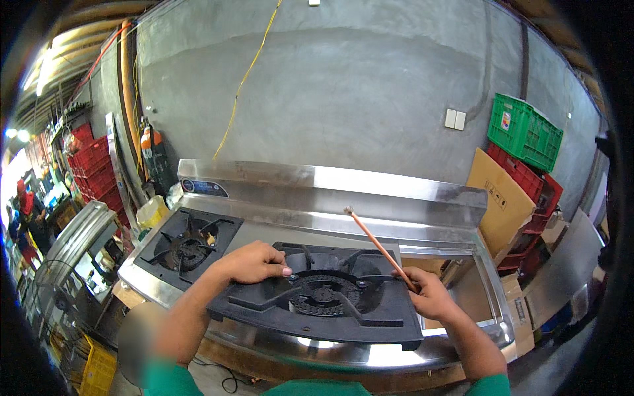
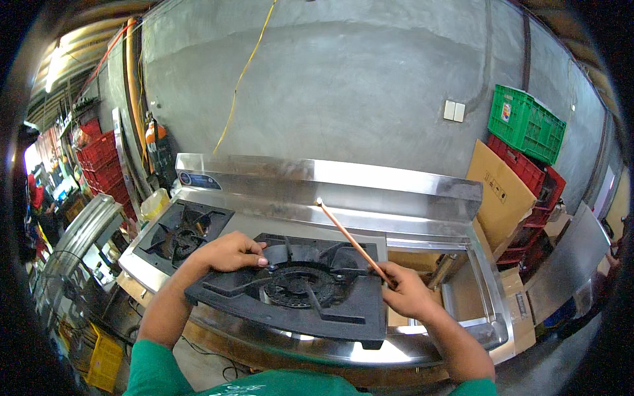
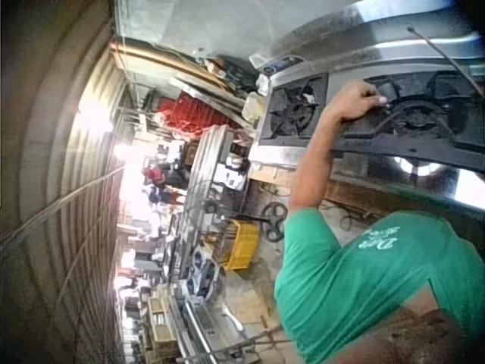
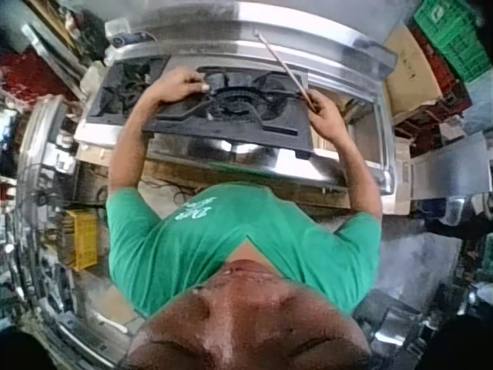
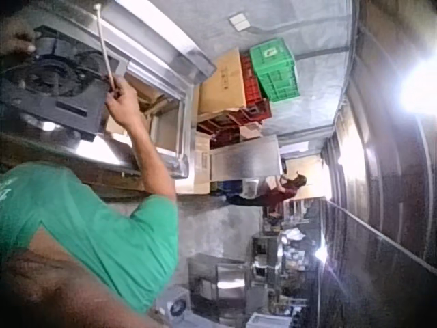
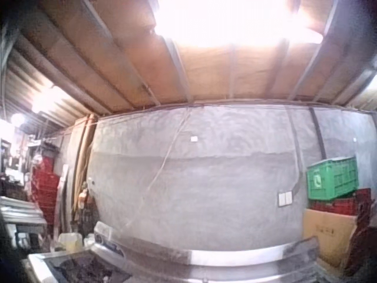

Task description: The person installs a gas stove burner assembly onto a stainless steel cooktop. They place the burner grate, connect a copper gas line using a wrench, secure the assembly with a hammer, and then use a power drill to fasten screws into the cooktop surface.

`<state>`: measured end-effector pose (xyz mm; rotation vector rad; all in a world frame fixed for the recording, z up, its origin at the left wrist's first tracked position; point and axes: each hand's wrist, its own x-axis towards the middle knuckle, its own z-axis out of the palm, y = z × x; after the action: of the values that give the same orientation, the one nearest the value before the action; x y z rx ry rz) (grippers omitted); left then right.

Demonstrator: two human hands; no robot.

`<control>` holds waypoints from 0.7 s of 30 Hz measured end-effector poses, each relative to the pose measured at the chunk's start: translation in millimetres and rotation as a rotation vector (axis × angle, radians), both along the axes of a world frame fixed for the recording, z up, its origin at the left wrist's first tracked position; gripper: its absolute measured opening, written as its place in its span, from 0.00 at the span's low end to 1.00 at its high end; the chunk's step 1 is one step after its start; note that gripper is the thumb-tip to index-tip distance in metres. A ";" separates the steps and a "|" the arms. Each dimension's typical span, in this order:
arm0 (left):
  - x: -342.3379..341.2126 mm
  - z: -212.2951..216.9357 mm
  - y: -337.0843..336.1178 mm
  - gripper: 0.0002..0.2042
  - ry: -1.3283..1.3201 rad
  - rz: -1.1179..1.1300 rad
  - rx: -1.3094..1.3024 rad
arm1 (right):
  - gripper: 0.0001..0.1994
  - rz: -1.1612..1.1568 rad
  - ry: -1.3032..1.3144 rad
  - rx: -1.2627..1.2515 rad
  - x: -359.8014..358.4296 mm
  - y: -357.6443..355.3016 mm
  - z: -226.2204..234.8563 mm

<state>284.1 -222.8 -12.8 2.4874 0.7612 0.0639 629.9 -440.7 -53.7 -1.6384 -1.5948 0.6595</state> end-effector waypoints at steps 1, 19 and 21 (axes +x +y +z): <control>-0.2 -0.5 -1.6 0.17 -0.026 -0.019 -0.007 | 0.19 -0.024 -0.140 0.148 -2.9 -1.6 2.0; -60.2 -69.4 15.8 0.13 -0.914 0.049 0.139 | 0.12 0.213 -0.549 0.815 5.0 23.9 2.6; -41.6 -53.3 35.0 0.11 -0.790 0.228 0.373 | 0.10 0.013 -0.329 0.594 7.7 16.8 -2.5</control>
<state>242.5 -187.8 -66.1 2.3672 0.7048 1.2813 637.6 -423.8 -56.2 -1.3242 -1.8061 -0.0978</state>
